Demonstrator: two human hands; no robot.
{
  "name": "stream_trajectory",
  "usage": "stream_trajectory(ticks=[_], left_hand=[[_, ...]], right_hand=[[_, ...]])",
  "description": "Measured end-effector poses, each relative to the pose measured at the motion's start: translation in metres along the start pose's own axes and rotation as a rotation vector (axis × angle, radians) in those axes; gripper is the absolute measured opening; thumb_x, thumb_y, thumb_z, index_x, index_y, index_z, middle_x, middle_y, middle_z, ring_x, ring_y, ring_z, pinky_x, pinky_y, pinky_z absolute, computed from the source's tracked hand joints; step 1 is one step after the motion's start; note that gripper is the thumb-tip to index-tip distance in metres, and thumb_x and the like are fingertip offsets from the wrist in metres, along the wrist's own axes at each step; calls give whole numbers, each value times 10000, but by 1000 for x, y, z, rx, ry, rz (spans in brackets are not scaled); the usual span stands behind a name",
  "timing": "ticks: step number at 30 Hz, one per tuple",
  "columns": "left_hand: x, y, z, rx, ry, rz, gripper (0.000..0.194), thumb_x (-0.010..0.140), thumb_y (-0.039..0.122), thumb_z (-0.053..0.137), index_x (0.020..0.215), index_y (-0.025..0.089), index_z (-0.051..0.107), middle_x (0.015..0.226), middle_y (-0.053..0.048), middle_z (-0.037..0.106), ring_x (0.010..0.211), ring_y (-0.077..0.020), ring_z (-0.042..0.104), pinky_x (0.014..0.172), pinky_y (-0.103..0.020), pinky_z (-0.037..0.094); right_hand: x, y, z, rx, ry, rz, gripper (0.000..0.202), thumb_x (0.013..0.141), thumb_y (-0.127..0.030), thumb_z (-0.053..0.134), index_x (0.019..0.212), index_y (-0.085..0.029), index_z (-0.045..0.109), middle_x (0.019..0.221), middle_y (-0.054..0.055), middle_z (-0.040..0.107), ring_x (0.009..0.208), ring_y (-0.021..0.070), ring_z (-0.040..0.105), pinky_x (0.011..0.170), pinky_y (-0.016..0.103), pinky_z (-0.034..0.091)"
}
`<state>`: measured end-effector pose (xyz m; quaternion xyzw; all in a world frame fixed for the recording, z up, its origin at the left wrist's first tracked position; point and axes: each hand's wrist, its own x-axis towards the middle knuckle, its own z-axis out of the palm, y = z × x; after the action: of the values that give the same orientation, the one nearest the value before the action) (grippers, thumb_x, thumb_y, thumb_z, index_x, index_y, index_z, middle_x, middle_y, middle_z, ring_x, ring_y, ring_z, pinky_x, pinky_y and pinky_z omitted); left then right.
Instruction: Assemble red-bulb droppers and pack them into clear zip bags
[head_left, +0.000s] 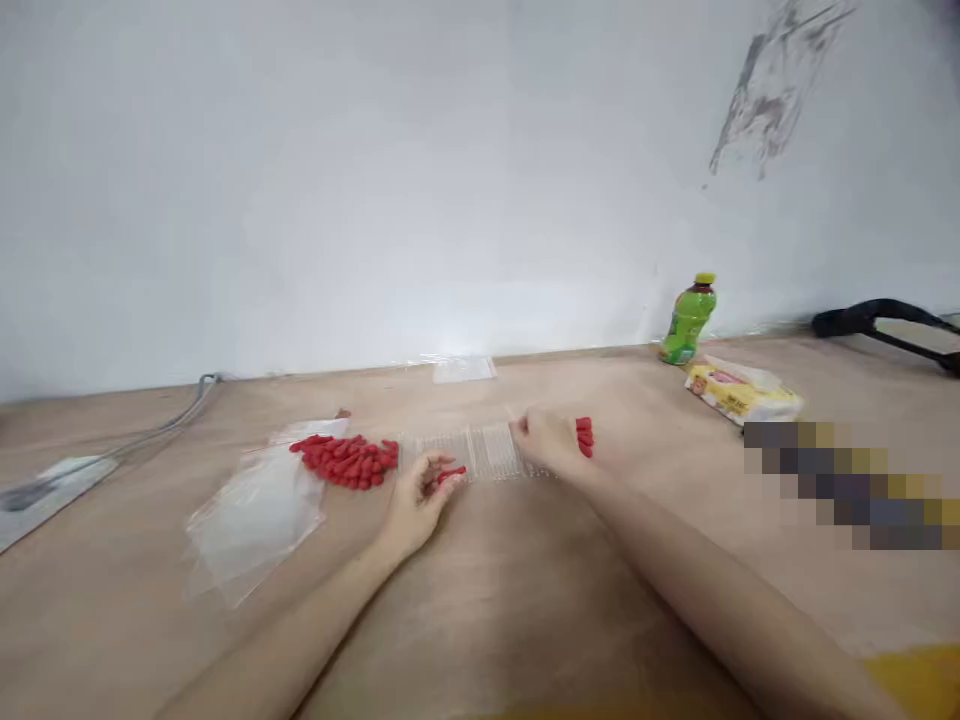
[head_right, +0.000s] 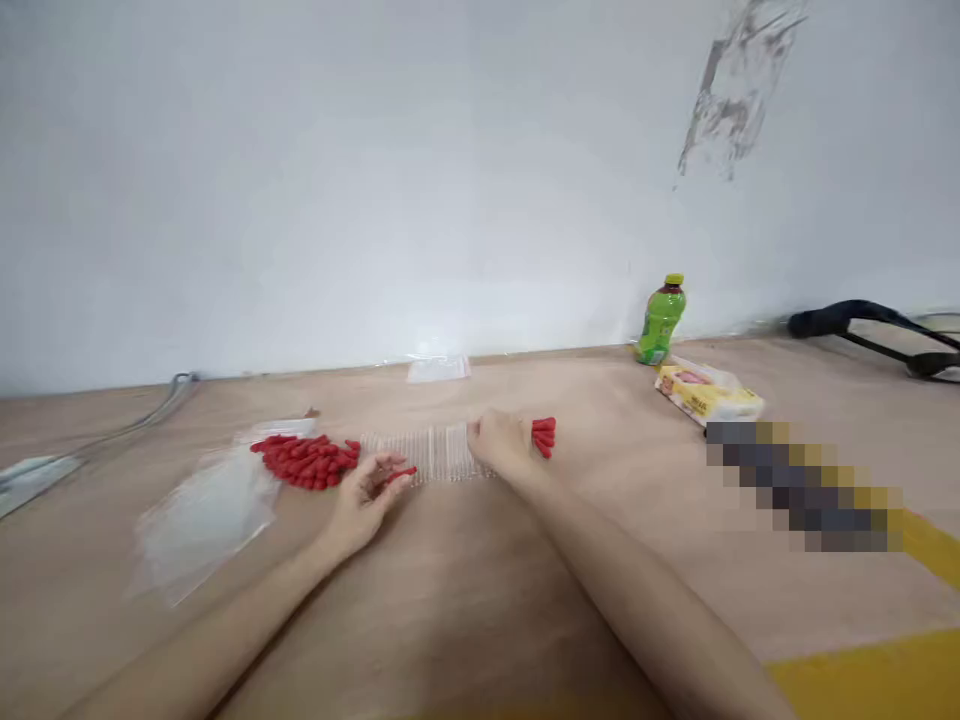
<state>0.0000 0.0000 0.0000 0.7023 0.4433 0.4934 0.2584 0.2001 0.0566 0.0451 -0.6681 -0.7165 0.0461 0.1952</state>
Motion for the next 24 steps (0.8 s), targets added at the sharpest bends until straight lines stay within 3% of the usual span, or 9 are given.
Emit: stream_trajectory(ticks=[5,9,13,18,24], left_hand=[[3,3,2,144,0,48,243,828,274,464,995,153,593,947,-77,651,856,-184,607,754,-310,489],[2,6,4,209,-3,70,234,837,286,450,929,165,628,804,-40,659,722,-155,611,666,-264,493],[1,9,5,171,-43,15,228,838,290,448,923,152,608,741,-26,642,562,-117,581,554,-228,481],[2,10,6,195,-34,59,153,801,263,510,865,155,596,833,-45,639,733,-147,595,649,-248,478],[2,7,7,164,-27,17,121,767,257,558,834,156,567,800,-31,614,710,-136,577,623,-240,466]], right_hand=[[-21,7,5,132,216,-219,210,862,-325,368,852,-174,513,787,64,646,722,202,570,713,328,331],[-44,14,21,262,350,-465,167,867,-276,389,861,-183,528,789,55,644,724,175,565,718,308,341],[-48,19,35,368,303,-555,157,864,-215,390,956,-182,514,851,45,636,743,151,580,713,296,348],[-44,21,32,340,295,-542,183,856,-205,396,975,-185,534,863,49,621,776,161,573,689,293,353],[-46,22,29,317,264,-533,184,847,-203,409,960,-190,552,883,46,621,792,165,568,709,304,344]])
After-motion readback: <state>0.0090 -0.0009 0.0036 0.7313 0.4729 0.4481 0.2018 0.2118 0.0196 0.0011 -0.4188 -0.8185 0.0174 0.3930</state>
